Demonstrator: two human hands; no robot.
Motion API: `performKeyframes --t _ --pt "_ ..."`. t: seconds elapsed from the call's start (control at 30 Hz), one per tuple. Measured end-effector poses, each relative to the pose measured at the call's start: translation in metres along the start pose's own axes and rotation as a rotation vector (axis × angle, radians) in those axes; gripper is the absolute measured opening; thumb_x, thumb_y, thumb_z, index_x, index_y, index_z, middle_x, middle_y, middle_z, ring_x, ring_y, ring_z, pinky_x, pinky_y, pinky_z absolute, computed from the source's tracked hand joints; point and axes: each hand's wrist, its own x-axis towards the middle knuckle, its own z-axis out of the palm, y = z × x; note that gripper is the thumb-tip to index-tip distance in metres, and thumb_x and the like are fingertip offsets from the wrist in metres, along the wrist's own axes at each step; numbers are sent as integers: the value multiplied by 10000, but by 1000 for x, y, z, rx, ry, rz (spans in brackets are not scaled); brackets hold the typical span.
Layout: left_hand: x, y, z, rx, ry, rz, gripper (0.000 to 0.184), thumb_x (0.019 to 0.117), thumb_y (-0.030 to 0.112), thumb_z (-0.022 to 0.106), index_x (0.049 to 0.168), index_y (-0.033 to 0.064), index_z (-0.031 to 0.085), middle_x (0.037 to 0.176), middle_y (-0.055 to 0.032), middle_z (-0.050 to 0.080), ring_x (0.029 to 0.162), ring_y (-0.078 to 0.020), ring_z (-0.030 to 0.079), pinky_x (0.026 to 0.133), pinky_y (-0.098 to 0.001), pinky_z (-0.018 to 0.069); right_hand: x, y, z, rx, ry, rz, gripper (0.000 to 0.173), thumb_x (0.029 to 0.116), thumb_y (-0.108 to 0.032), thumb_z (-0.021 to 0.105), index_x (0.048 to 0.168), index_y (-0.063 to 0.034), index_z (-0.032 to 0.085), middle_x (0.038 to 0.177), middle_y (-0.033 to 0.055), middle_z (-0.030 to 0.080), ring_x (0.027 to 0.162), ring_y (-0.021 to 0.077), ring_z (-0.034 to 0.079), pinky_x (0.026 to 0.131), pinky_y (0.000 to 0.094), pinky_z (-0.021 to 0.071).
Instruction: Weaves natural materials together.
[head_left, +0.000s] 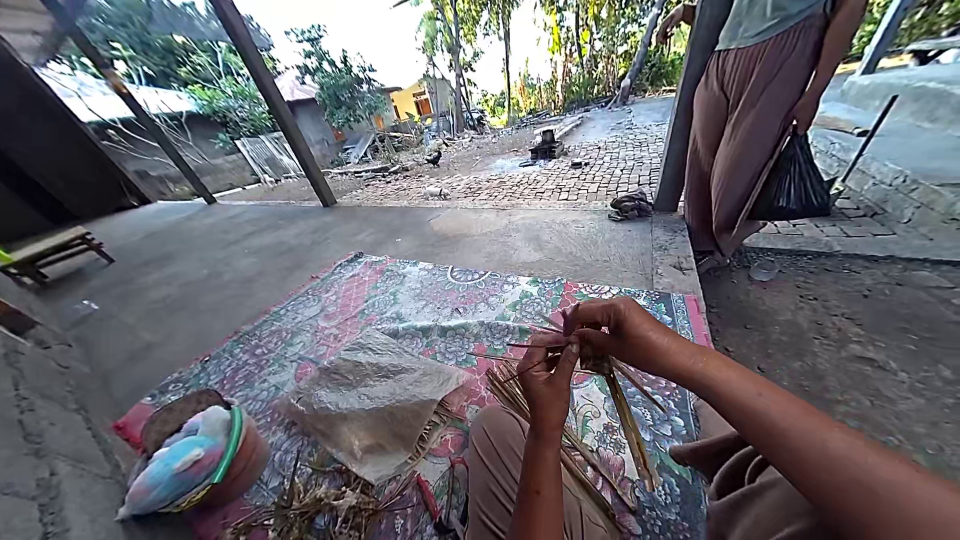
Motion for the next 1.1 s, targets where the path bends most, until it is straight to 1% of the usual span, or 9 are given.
performKeyframes --t 0.07,0.17,0.33,0.43,0.5,0.73,0.87,0.97,1.1 --pt "1 -2 -1 28 -38 26 135 859 -114 684 988 -76 696 944 -74 734 835 -96 715 789 -266 618 -1 3 -6 83 -30 35 97 968 -86 661 915 -34 723 862 19 702 735 26 646 721 211 557" --pt "1 1 1 -23 -83 23 102 860 -106 704 943 -48 717 941 -70 726 866 -97 702 810 -258 605 -5 6 -14 193 -43 37 105 909 -87 750 830 -37 701 802 -12 680 719 -7 608 691 176 514" --pt "1 6 4 -161 -118 -15 97 875 -71 714 937 1 735 969 -61 738 927 -110 706 841 -266 595 -8 5 -26 323 -87 38 110 872 -86 793 799 -69 713 789 -51 669 722 -21 596 685 151 499" --pt "0 7 5 -260 -96 -57 102 891 -52 713 966 12 740 985 -76 743 899 -126 716 812 -283 607 -9 4 -31 409 -87 53 79 863 -58 792 805 -65 739 792 -39 699 724 -2 619 693 164 517" --pt "0 7 6 -274 -94 -63 113 898 -57 701 985 6 736 977 -71 743 876 -118 714 805 -281 607 -9 1 -30 436 -67 72 104 856 -36 790 785 -74 724 762 -44 693 704 -3 618 679 163 516" --pt "-1 8 -1 -285 -68 -149 102 895 -83 689 982 -39 720 906 -86 748 788 -113 718 750 -276 613 -4 0 -23 243 -129 98 105 954 -79 699 855 -46 687 756 -36 652 692 -10 586 673 173 491" --pt "0 14 -2 -57 -71 -197 107 893 -81 665 994 -55 686 886 -64 721 709 -87 684 650 -248 603 -1 -3 -15 42 -109 124 153 970 -133 681 853 -37 658 732 -1 604 669 42 550 654 253 468" --pt "-3 14 -8 -81 -66 -189 115 903 -88 646 1004 -48 683 882 -52 723 701 -82 680 659 -248 602 2 -4 -10 119 -97 127 127 936 -118 728 849 -31 699 733 -19 641 658 3 560 647 209 476" --pt "-5 13 -20 -145 -57 -123 129 920 -49 650 1022 11 702 915 -32 739 753 -84 701 696 -259 614 8 -8 -1 275 -134 100 125 945 -87 705 866 6 676 738 -12 623 662 6 563 658 204 495"
